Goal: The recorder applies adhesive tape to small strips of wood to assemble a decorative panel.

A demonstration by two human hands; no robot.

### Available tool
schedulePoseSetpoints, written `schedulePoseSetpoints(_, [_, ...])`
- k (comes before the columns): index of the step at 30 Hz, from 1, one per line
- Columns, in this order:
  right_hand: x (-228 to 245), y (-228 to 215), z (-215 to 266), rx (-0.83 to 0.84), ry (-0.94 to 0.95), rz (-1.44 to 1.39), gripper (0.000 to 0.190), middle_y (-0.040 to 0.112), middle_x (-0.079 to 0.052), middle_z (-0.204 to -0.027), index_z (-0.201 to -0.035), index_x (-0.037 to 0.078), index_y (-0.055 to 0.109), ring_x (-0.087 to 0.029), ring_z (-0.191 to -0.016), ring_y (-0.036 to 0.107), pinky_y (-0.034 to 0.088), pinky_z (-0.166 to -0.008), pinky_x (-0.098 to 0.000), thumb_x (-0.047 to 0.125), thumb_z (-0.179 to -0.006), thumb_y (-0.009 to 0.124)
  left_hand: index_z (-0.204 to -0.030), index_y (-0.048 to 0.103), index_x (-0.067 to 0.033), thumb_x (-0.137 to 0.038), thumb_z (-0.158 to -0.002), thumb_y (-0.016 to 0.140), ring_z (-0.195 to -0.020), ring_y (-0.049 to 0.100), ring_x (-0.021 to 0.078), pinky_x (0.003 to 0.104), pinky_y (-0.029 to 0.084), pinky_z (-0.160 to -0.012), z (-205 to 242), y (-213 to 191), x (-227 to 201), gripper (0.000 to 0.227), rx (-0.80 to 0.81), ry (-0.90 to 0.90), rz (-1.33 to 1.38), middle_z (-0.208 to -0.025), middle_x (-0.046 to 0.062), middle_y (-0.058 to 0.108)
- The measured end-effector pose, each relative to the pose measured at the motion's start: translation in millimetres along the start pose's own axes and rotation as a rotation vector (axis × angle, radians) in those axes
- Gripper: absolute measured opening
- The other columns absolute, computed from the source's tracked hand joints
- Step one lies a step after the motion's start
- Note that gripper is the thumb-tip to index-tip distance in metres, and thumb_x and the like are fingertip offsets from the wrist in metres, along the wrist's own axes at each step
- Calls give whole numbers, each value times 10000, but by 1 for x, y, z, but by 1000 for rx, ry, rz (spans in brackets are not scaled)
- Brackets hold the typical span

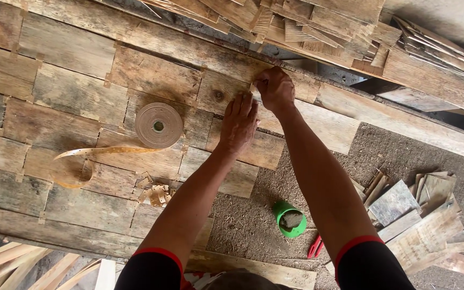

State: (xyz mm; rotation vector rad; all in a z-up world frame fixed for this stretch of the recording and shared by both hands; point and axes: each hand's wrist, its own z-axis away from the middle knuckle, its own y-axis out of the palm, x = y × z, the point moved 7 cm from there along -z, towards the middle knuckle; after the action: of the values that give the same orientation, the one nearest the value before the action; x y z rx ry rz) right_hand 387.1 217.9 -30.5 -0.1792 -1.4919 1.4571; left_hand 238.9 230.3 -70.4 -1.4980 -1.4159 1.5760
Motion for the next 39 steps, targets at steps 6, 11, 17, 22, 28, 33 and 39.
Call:
schedulePoseSetpoints(6, [10, -6, 4, -23, 40, 29, 108, 785, -67, -1006, -983, 170, 820, -221, -798, 740, 599, -747, -404, 243, -931, 759, -1460, 509, -4, -423, -1006, 638, -1492, 330, 408, 497, 283, -1235, -2, -8, -2, 631, 58, 9, -61, -1668, 206, 267])
schedulePoseSetpoints(11, [3, 0, 3, -38, -1, 50, 95, 786, -76, -1030, -989, 160, 814, -214, -795, 740, 610, -737, -398, 202, -966, 732, -1469, 521, -13, -429, -1000, 635, -1493, 330, 397, 500, 275, -1249, 0, -2, 0, 637, 38, 6, -32, -1659, 182, 270])
schedulePoseSetpoints(17, [6, 0, 5, -111, -87, 89, 99, 780, -102, -998, -944, 131, 813, -216, -783, 732, 610, -693, -381, 224, -925, 784, -1453, 522, -11, -418, -996, 652, -1479, 342, 398, 491, 291, -1239, -2, -13, -2, 626, 69, 2, -27, -1655, 193, 300])
schedulePoseSetpoints(22, [-4, 9, 7, -95, -18, 89, 80, 776, -77, -1017, -959, 155, 800, -197, -754, 730, 613, -678, -358, 233, -958, 781, -1445, 520, -1, -408, -995, 663, -1461, 358, 393, 490, 321, -1207, -5, -17, -4, 624, 77, 7, -64, -1620, 211, 350])
schedulePoseSetpoints(28, [11, 2, 17, -386, -328, 194, 115, 772, -72, -930, -883, 129, 769, -221, -796, 727, 614, -689, -389, 220, -877, 839, -1433, 530, -1, -363, -963, 678, -1432, 362, 394, 526, 340, -1157, -9, -21, -5, 611, 131, -10, -39, -1586, 215, 381])
schedulePoseSetpoints(33, [-39, 16, -5, -286, -9, -136, 127, 758, -20, -973, -960, 143, 735, -150, -788, 747, 648, -718, -375, 263, -962, 777, -1379, 543, 2, -334, -932, 696, -1429, 362, 397, 534, 341, -1152, -12, -19, -6, 580, 131, -23, -48, -1579, 223, 381])
schedulePoseSetpoints(39, [-9, -1, 0, -213, 160, 99, 434, 741, -46, -895, -947, 134, 723, -239, -740, 649, 548, -723, -483, 484, -777, 916, -1392, 544, 15, -305, -938, 717, -1438, 372, 394, 527, 343, -1165, -8, -17, -6, 582, 78, -29, -10, -1572, 224, 391])
